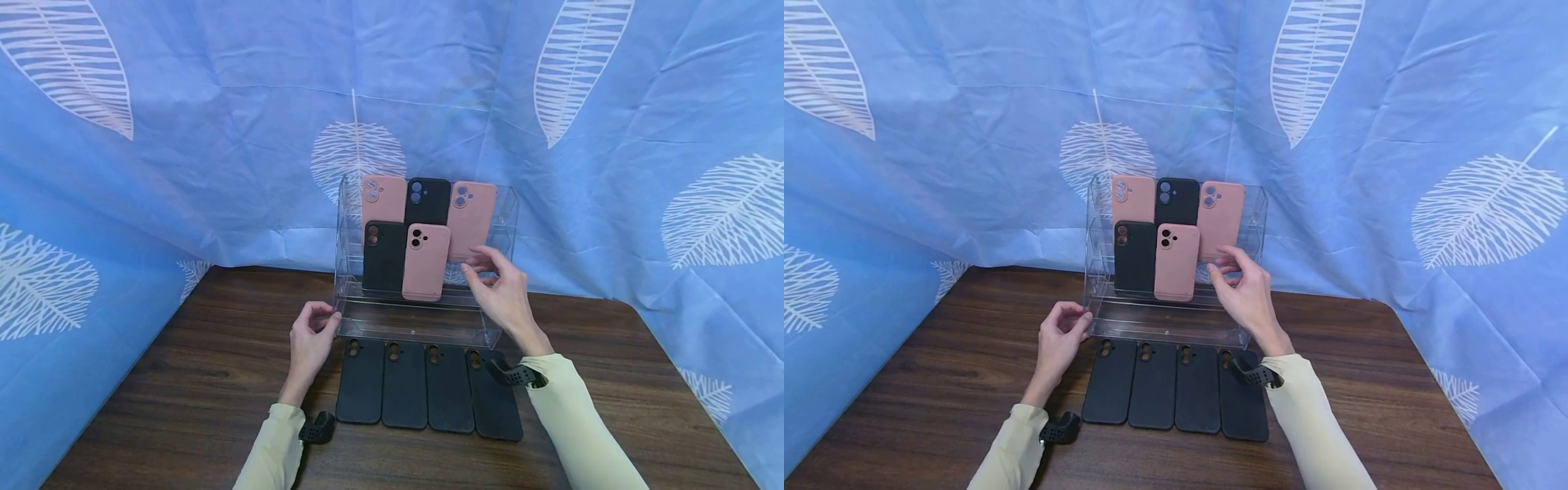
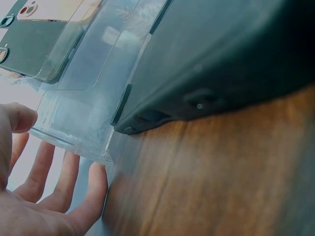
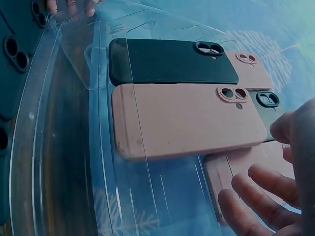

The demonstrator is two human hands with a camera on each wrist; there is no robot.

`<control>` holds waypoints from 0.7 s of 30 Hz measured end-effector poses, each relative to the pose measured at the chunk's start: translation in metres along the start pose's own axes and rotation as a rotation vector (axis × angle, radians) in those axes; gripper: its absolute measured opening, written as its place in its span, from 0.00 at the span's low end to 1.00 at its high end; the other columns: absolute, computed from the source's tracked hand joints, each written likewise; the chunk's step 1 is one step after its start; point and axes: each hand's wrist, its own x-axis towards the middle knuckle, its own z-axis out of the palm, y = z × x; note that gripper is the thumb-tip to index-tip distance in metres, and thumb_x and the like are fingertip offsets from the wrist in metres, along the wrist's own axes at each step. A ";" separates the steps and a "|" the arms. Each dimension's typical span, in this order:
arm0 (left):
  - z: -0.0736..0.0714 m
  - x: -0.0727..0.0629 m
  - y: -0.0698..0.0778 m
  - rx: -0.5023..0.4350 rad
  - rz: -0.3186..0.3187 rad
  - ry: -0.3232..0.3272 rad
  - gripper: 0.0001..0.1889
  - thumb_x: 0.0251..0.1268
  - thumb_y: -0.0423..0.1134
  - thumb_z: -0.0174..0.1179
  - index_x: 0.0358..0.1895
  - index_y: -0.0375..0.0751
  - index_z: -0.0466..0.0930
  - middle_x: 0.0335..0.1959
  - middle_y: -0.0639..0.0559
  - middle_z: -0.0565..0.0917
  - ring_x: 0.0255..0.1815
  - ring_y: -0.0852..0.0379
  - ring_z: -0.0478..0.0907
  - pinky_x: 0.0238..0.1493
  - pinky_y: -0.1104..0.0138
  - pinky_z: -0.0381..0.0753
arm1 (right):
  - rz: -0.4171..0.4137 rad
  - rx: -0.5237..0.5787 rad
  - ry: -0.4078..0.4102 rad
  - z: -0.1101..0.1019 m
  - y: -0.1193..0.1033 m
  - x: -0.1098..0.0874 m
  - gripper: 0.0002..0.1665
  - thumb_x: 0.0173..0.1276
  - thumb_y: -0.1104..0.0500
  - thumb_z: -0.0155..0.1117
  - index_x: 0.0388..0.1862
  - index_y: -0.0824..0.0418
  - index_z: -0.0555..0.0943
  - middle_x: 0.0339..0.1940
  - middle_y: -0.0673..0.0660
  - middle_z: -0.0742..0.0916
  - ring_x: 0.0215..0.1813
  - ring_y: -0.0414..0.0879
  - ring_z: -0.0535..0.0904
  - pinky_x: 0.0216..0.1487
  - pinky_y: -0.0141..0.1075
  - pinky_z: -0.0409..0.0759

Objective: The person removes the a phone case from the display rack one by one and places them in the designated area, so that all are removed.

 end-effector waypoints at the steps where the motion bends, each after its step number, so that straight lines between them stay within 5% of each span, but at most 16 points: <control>1: 0.000 0.000 0.000 -0.001 -0.001 -0.001 0.09 0.70 0.39 0.66 0.48 0.43 0.79 0.51 0.45 0.85 0.48 0.45 0.86 0.45 0.64 0.83 | 0.002 -0.001 -0.003 0.002 -0.001 0.002 0.23 0.70 0.60 0.68 0.63 0.61 0.80 0.46 0.59 0.90 0.45 0.40 0.85 0.39 0.20 0.79; 5: 0.000 0.001 0.000 -0.002 -0.001 -0.003 0.09 0.70 0.39 0.66 0.48 0.43 0.79 0.51 0.45 0.84 0.49 0.45 0.86 0.45 0.63 0.82 | 0.014 0.011 -0.018 0.008 -0.002 0.008 0.24 0.71 0.59 0.68 0.65 0.60 0.79 0.47 0.60 0.90 0.47 0.52 0.87 0.39 0.16 0.76; 10: 0.000 0.001 -0.001 0.004 0.001 -0.001 0.09 0.70 0.40 0.65 0.48 0.43 0.79 0.52 0.45 0.85 0.50 0.45 0.86 0.47 0.63 0.82 | 0.029 0.023 -0.051 0.014 -0.003 0.014 0.27 0.72 0.57 0.68 0.67 0.60 0.77 0.47 0.61 0.89 0.48 0.55 0.87 0.40 0.16 0.76; 17: 0.000 0.001 -0.001 0.018 -0.001 0.000 0.09 0.71 0.40 0.65 0.48 0.43 0.79 0.52 0.45 0.85 0.52 0.46 0.85 0.51 0.60 0.83 | 0.059 0.017 -0.081 0.021 -0.002 0.020 0.29 0.72 0.56 0.67 0.70 0.58 0.74 0.47 0.62 0.88 0.47 0.57 0.89 0.45 0.52 0.88; 21: 0.001 0.001 -0.001 0.018 -0.003 0.002 0.09 0.70 0.40 0.65 0.48 0.43 0.79 0.52 0.45 0.85 0.52 0.46 0.86 0.50 0.61 0.83 | 0.082 0.004 -0.091 0.024 -0.005 0.022 0.31 0.72 0.54 0.67 0.72 0.56 0.73 0.46 0.60 0.88 0.46 0.55 0.89 0.42 0.49 0.89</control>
